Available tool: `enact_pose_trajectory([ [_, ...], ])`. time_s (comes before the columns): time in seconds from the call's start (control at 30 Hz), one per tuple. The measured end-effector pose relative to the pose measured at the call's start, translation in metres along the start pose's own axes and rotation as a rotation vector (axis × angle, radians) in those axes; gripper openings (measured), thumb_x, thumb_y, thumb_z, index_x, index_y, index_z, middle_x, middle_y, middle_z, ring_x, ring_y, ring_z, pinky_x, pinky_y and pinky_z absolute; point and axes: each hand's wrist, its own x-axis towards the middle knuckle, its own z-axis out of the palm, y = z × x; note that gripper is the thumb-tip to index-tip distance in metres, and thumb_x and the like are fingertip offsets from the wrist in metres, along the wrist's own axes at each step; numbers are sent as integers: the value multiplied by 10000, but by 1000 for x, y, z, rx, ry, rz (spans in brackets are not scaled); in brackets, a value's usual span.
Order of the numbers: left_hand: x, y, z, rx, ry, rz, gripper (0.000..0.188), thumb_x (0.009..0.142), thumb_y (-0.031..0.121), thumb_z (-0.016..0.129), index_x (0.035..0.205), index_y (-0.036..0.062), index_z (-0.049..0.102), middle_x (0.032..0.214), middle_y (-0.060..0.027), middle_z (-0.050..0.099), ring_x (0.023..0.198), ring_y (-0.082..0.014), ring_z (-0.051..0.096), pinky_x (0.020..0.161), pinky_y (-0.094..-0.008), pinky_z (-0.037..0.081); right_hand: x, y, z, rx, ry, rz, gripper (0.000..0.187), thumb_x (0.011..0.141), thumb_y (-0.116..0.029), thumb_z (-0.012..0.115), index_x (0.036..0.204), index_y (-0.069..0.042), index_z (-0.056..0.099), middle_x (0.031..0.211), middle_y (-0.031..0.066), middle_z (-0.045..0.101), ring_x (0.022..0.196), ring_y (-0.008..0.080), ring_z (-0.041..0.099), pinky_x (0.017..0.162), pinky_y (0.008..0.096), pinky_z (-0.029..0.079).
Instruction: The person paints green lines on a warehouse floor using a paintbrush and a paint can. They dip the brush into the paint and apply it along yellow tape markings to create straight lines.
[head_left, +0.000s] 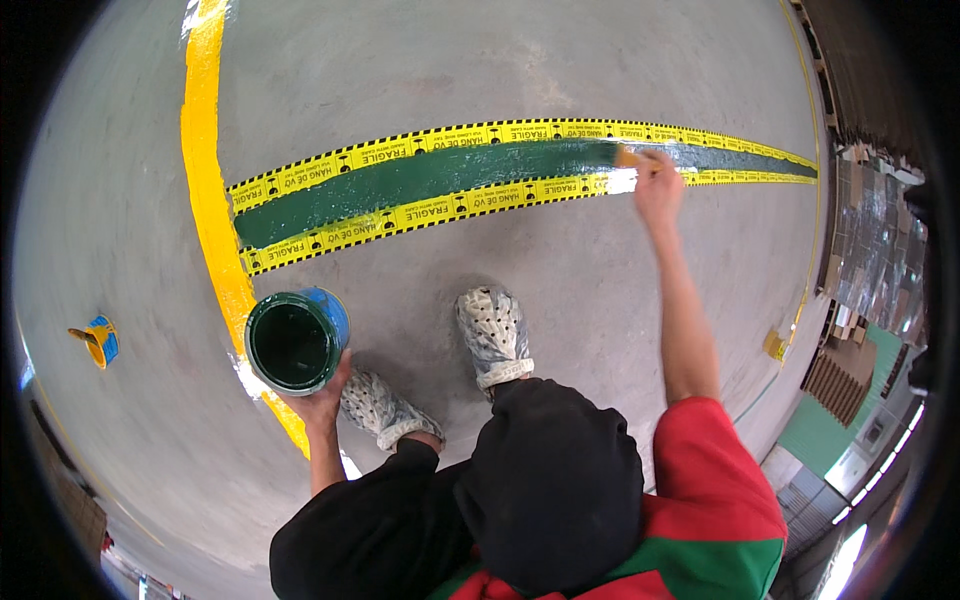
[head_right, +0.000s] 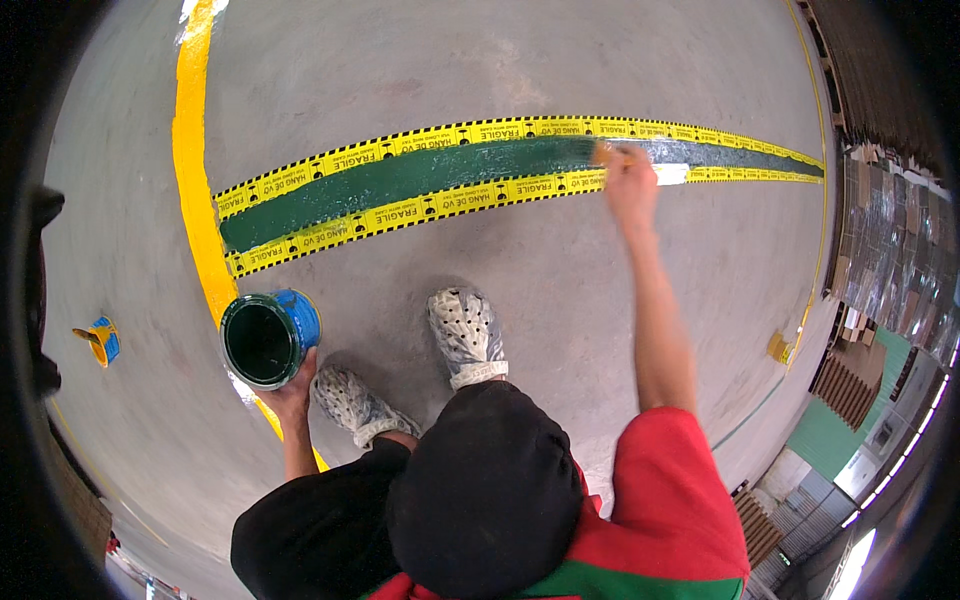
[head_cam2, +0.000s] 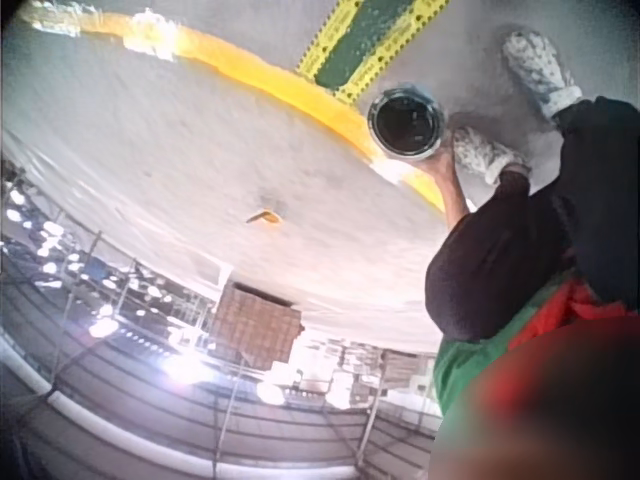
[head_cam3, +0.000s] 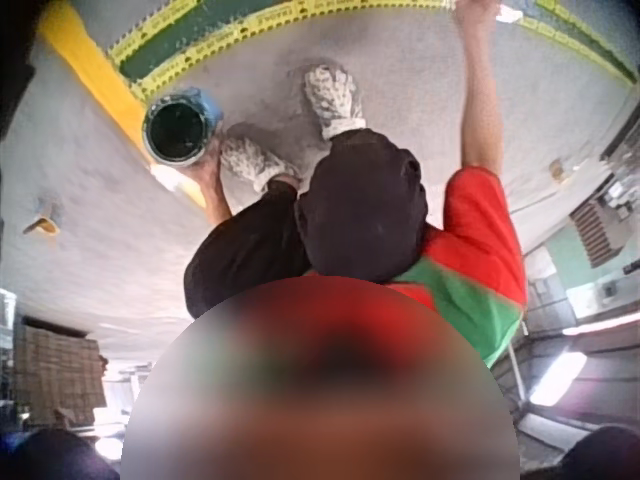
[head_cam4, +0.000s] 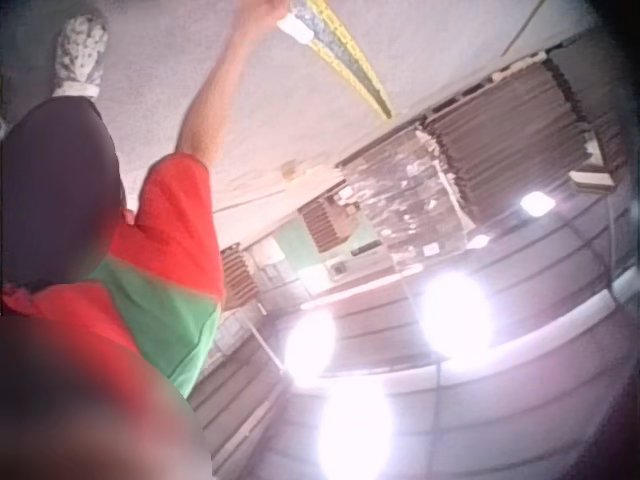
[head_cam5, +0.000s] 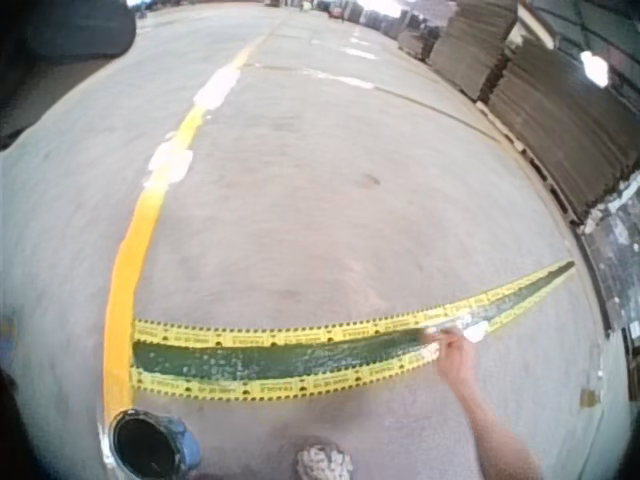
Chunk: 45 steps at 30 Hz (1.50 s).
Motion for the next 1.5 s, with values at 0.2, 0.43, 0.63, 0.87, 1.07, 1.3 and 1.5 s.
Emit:
enact_pose_trajectory([
  [0.2,0,-4,6,-91,-22,-149,1183,602,187,970,1554,109,273,1503,-108,457,1386,-273,466,1218,-429,317,-10,4,22,-287,-141,-300,177,896,-65,574,1056,-19,632,1040,199,650,921,396,663,771,479,560],
  [0.43,2,-7,11,-142,-10,-95,1160,611,150,966,1546,88,281,1485,-121,472,1368,-270,481,1195,-419,347,-127,-201,113,691,-234,-448,232,936,-71,649,1164,-31,672,967,131,716,813,230,728,649,316,571],
  [0.63,9,5,17,-233,-79,0,1093,633,99,943,1535,78,325,1475,-124,490,1347,-272,503,1175,-415,379,-62,-82,64,835,-261,61,253,1007,-205,623,1138,-1,696,885,95,750,811,141,725,746,290,579],
  [0.87,51,48,44,-98,-335,56,1085,551,109,952,1473,67,381,1456,-125,505,1341,-281,507,1159,-414,375,21,14,-79,70,281,85,248,956,-206,651,1080,-6,728,823,143,748,754,201,727,705,355,565],
  [1.07,98,117,93,-103,-427,454,1165,488,132,989,1472,64,368,1401,-138,497,1326,-303,497,1153,-411,379,-52,-182,-210,727,-243,-251,183,979,-124,617,1053,18,705,887,107,724,760,159,695,735,303,570],
  [1.3,108,187,162,-103,-534,569,1155,472,122,951,1464,70,362,1417,-169,487,1323,-398,449,1131,-490,380,-37,-170,-151,517,-477,-666,193,864,-5,667,1054,28,685,929,162,700,819,295,695,738,364,542],
  [1.5,116,222,225,-32,-653,633,1198,466,134,977,1480,79,342,1471,-134,455,1355,-334,463,1145,-441,398,16,-61,-130,845,-576,-402,176,959,-70,619,1086,36,679,953,148,726,814,235,710,751,329,566],
])
